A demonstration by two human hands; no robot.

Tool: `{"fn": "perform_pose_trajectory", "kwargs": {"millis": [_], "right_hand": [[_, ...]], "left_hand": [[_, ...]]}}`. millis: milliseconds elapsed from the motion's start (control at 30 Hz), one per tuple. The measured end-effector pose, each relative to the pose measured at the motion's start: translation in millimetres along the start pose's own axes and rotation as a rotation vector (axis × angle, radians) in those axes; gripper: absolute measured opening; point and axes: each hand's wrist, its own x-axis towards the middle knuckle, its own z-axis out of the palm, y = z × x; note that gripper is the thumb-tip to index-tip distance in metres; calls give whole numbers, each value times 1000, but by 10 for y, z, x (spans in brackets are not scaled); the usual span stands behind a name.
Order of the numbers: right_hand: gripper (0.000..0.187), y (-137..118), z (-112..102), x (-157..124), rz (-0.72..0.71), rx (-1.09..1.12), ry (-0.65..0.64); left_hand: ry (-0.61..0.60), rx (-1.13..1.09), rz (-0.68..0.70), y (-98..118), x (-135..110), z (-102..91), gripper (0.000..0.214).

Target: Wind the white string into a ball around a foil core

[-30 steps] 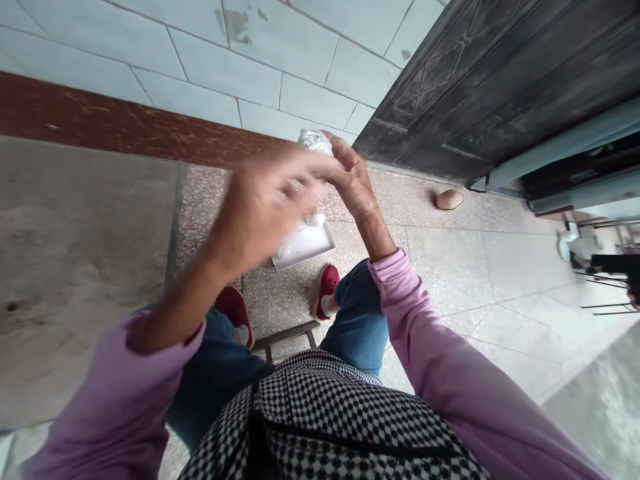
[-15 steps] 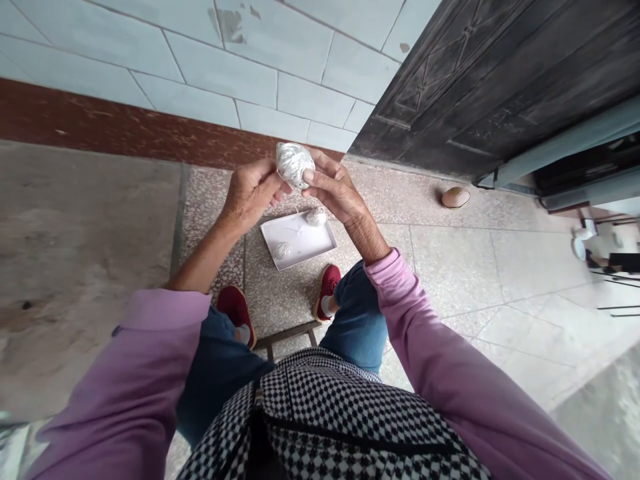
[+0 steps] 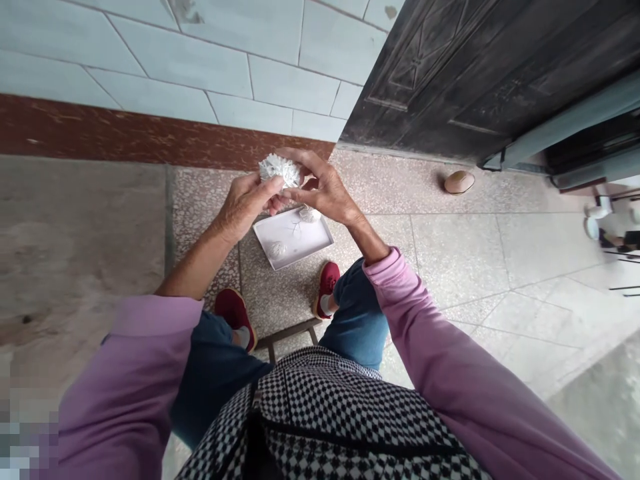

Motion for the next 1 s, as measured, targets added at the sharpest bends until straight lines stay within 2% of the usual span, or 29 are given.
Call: {"fn": "perform_pose_trajectory", "kwargs": {"millis": [167,333,467,567,667,767,900,1000], "right_hand": [[81,76,-121,59,30,115,-75],[91,159,-30,85,25,53,-18],[89,182,43,144,8,1,55],[93,186,44,163,-11,7,15],[87,149,53,106,9,5,-7],[81,81,88,36,37,-29,57],[77,46,86,42,30,-145,114],[58,146,49,116,1,-291,84]], "left_hand": [[-32,-79,-35,-53,32,-4,77],[-76,-98,-34,-126,20,-35,68],[-20,-74,-23,-129,-1,-67,64],[9,-26,-18,-102,-10,-84,65],[-14,-66,0,-81,-5,-84,67],[-29,-68,13,-67,-7,-60,57],[-29,114,20,-34,-67,-11,32],[-68,296,58,18,-129,-9,29]]}}
